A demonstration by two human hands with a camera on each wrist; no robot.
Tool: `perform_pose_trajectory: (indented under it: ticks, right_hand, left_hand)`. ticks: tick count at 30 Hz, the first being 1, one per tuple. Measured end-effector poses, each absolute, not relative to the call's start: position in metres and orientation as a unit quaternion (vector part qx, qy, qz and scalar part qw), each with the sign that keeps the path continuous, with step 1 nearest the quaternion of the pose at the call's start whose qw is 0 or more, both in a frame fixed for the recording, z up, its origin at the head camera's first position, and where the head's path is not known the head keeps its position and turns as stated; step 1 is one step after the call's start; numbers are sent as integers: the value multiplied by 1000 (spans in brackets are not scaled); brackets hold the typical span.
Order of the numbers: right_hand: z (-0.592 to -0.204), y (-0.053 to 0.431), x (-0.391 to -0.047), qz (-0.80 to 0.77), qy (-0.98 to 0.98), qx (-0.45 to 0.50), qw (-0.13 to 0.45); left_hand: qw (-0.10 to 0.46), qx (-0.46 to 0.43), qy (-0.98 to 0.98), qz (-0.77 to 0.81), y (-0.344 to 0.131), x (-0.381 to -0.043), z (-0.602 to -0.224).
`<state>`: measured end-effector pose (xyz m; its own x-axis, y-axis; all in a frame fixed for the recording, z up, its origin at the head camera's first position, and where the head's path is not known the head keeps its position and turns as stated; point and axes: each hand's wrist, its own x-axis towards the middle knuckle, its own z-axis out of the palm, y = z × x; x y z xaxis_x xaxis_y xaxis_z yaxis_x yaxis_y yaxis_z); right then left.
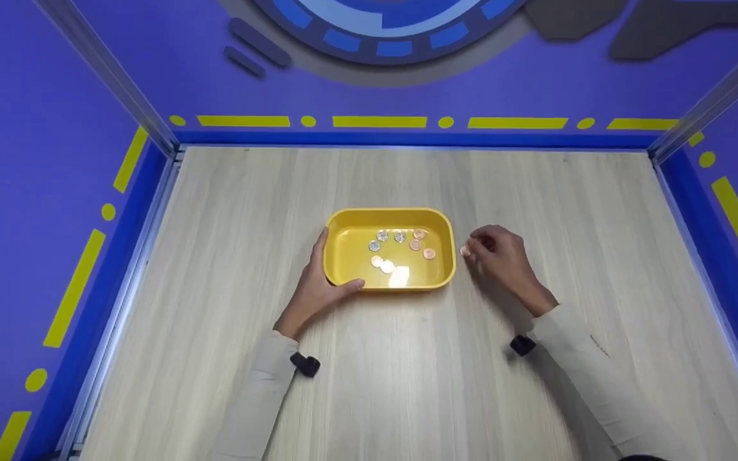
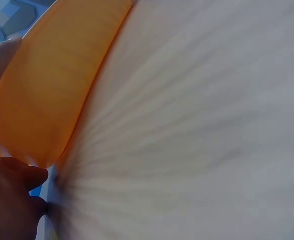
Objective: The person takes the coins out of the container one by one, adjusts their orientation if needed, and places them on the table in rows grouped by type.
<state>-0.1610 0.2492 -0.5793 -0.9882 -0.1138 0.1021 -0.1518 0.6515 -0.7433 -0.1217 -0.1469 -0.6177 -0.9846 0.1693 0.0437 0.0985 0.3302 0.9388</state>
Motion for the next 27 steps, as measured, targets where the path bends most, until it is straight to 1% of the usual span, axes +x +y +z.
perform_pose_trajectory:
  ticks: [5,9,18,27]
  right_hand:
    - [-557,242,-163,440,-890,107,49]
    - [-546,231,-164,450,-879,149,45]
    - [-539,203,-165,458,-863,213,-16]
    - [-543,172,-170,443,-848,283,-74]
  left_hand:
    - [38,88,819,566,-149,-124,-617]
    - [35,94,824,557,-149,-126,-618]
    - [35,89,839,535,-150,-125,-618]
    - [38,77,838,538,-148,-122,-615]
